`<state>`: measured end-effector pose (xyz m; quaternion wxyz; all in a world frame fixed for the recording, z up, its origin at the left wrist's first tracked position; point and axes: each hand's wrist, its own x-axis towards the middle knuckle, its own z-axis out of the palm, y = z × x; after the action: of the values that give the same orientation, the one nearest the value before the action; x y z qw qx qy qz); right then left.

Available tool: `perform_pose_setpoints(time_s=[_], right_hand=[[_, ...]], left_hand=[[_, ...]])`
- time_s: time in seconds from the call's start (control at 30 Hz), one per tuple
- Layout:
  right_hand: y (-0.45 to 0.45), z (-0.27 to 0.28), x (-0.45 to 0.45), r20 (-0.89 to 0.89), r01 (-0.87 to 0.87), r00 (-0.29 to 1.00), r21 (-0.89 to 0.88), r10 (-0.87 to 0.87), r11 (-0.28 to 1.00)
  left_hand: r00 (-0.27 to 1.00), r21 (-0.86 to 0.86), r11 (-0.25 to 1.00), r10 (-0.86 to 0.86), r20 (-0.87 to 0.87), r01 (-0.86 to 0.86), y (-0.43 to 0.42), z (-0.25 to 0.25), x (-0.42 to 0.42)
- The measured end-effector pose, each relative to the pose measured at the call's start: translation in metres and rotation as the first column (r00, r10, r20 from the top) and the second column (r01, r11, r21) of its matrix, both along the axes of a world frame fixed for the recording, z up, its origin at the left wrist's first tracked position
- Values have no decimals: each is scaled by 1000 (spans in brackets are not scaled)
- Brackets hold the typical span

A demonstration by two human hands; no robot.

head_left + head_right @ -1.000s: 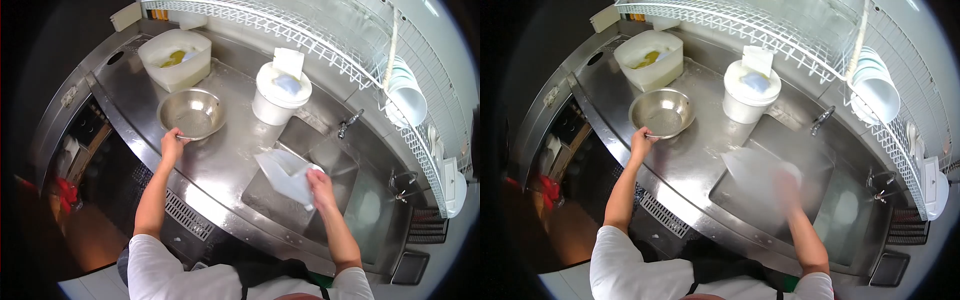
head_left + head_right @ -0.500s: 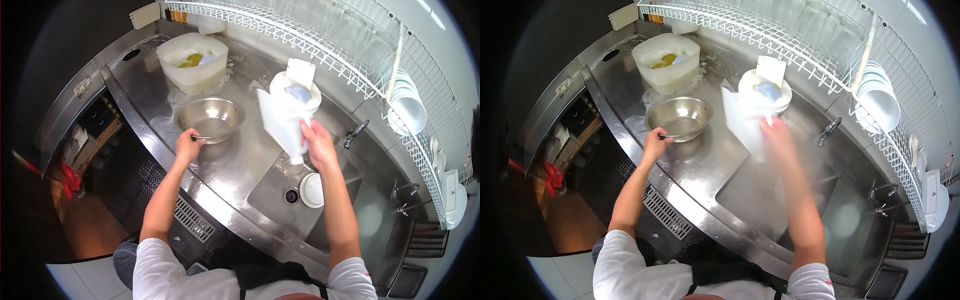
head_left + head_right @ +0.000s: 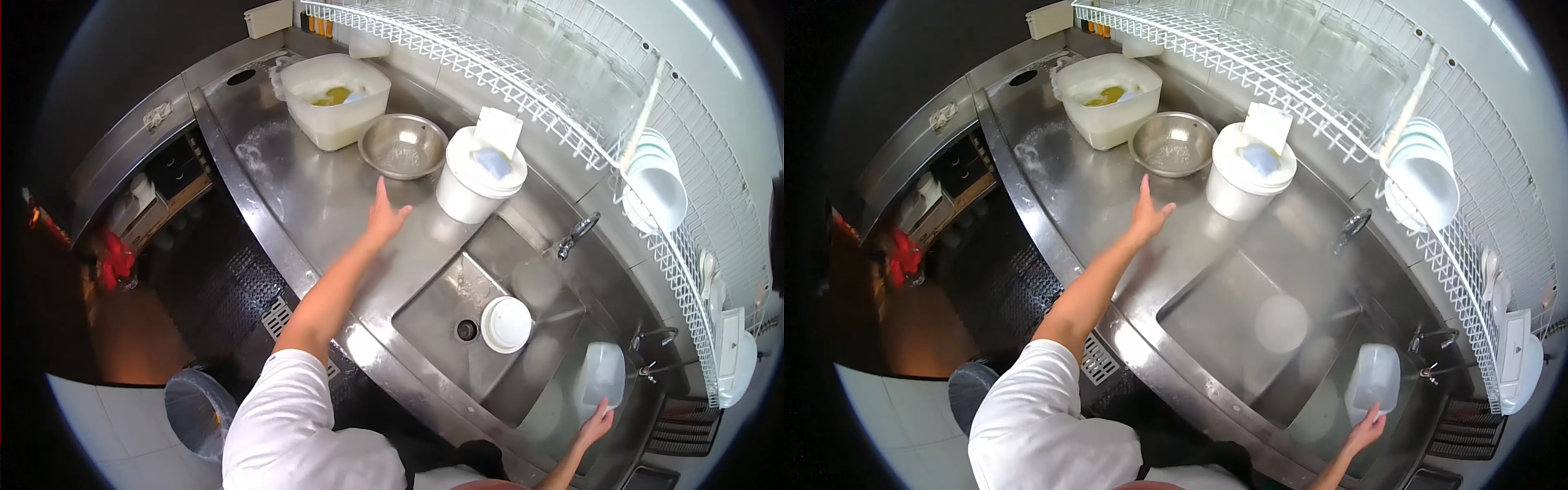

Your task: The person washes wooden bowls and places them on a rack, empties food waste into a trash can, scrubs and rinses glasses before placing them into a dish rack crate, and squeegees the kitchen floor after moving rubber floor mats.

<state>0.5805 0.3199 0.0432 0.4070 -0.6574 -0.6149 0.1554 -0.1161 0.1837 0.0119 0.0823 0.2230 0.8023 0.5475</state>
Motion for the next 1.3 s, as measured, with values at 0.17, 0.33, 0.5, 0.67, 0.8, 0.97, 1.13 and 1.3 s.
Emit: perform_pose_setpoints(time_s=[0.17, 0.33, 0.5, 0.67, 0.8, 0.97, 1.13, 1.3], right_hand=[[3, -67, 92, 806, 62, 548, 229, -225, 971], [25, -135, 121, 861, -183, 496, -23, 112, 983], [48, -162, 126, 22, 77, 997, -214, -74, 974], [45, -150, 166, -576, 31, 779, -357, -246, 934], [2, -54, 100, -792, -120, 594, -258, -139, 959], [-7, -11, 0, -891, -381, 451, -130, 62, 915], [-42, -2, -140, -914, -573, 367, -75, 174, 816], [-102, -4, -302, -825, -657, 485, -126, 289, 744]], left_hand=[[978, -120, 990, 55, -200, -80, -65, -25, 90], [935, -547, 764, 216, -280, -341, -140, -29, 204], [937, -536, 769, 306, -170, -349, -166, -60, 255], [928, -645, 671, 318, -193, -364, -160, -55, 266], [931, -686, 631, 260, -255, -364, -162, -54, 267], [974, -744, 645, -1, -228, -174, -181, -26, 268], [835, -614, 778, -421, -354, 132, -207, -81, 235], [733, -539, 745, -608, -305, 394, -252, -66, 203]])
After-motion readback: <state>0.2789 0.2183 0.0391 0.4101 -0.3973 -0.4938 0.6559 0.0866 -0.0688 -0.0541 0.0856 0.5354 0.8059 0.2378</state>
